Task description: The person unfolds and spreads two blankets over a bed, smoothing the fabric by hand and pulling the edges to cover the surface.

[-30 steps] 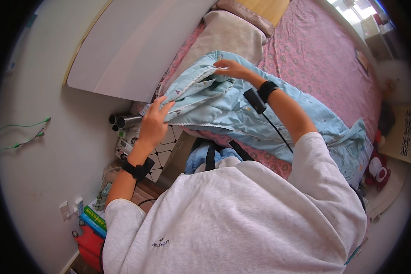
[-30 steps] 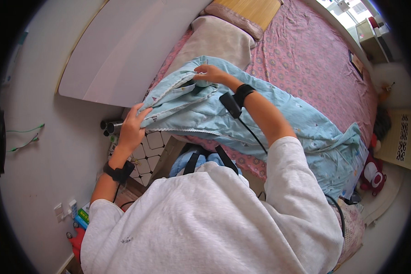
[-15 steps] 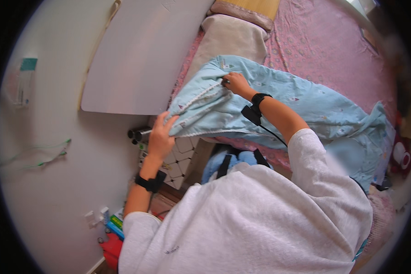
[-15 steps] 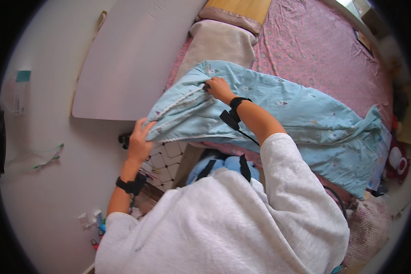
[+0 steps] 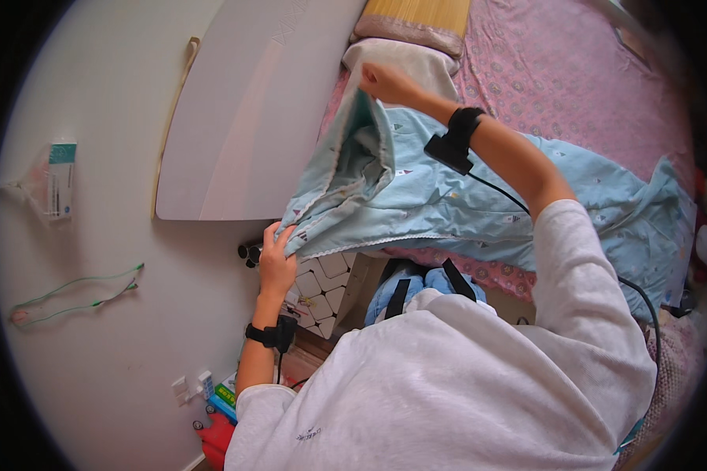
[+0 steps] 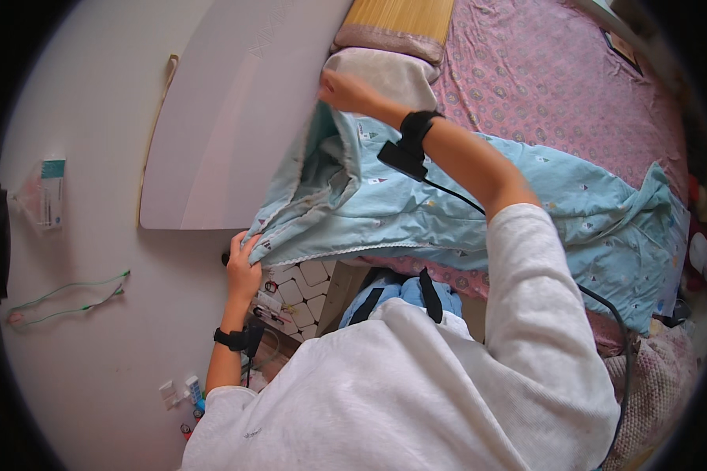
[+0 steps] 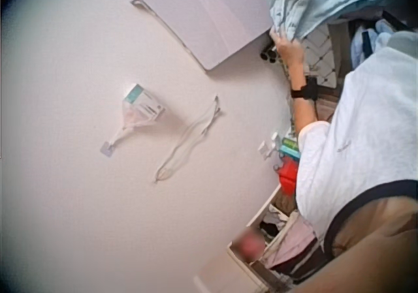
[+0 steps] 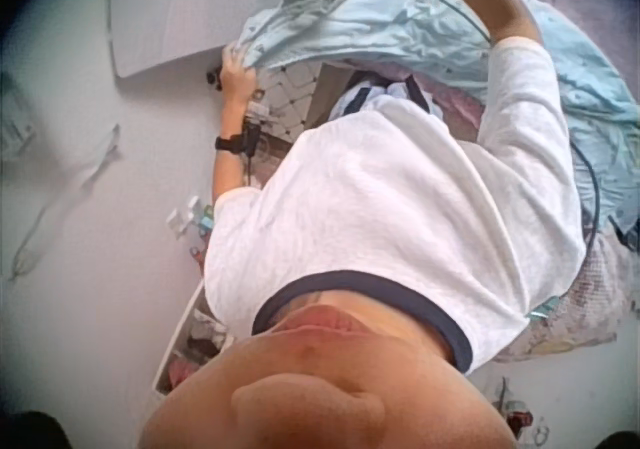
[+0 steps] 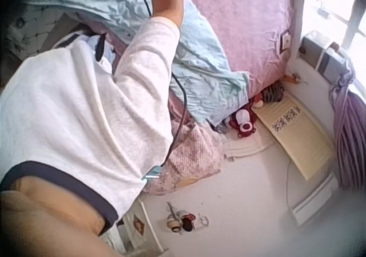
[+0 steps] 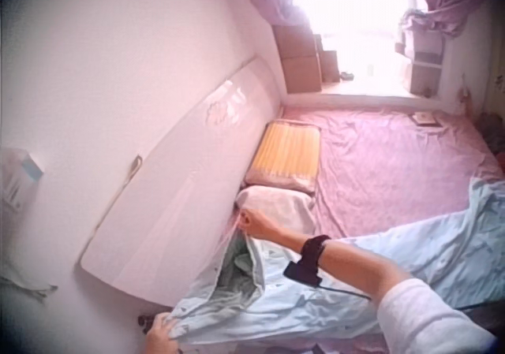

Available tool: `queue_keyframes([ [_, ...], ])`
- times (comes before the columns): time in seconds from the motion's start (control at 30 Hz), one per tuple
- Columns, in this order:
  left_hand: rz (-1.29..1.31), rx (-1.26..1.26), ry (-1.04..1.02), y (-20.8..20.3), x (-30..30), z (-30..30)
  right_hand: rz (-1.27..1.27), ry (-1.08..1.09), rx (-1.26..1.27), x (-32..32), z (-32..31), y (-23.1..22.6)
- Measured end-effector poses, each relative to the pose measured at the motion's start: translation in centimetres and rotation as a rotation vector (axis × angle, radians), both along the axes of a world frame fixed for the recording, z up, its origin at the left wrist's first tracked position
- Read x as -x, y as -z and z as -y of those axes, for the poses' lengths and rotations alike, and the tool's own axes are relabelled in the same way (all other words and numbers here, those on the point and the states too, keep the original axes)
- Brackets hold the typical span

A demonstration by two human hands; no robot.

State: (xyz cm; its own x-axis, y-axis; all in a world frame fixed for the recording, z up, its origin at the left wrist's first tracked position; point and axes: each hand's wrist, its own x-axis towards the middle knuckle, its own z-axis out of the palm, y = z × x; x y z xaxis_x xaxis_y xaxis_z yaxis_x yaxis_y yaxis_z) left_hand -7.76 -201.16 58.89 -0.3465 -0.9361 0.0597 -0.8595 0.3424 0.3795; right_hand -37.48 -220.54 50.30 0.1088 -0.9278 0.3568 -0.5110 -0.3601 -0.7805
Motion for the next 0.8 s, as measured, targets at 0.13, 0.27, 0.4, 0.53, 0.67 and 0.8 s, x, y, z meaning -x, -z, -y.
queue_keyframes([
  [0.13,0.017,0.024,0.018,0.4,-0.7,0.6,-0.048,-0.023,-0.215,3.7,1.9,-4.8],
  [0.27,-0.011,0.047,0.009,-0.4,-1.3,1.3,-0.122,0.159,-0.022,3.7,0.2,-7.2],
  [0.4,-0.09,0.006,0.05,-0.4,-1.9,2.4,-0.4,0.173,-0.047,5.2,-1.7,-6.2],
  [0.53,-0.091,-0.056,0.046,-0.1,-2.9,2.4,-0.502,-0.115,-0.082,1.1,-6.5,-5.9],
  [0.67,-0.153,-0.122,0.116,0.9,-2.6,3.9,-0.401,-0.628,-0.304,-3.7,-11.0,0.5],
  [0.8,-0.212,-0.148,0.103,0.8,-3.0,5.1,-0.662,-0.604,-0.303,-6.5,-12.3,8.4],
])
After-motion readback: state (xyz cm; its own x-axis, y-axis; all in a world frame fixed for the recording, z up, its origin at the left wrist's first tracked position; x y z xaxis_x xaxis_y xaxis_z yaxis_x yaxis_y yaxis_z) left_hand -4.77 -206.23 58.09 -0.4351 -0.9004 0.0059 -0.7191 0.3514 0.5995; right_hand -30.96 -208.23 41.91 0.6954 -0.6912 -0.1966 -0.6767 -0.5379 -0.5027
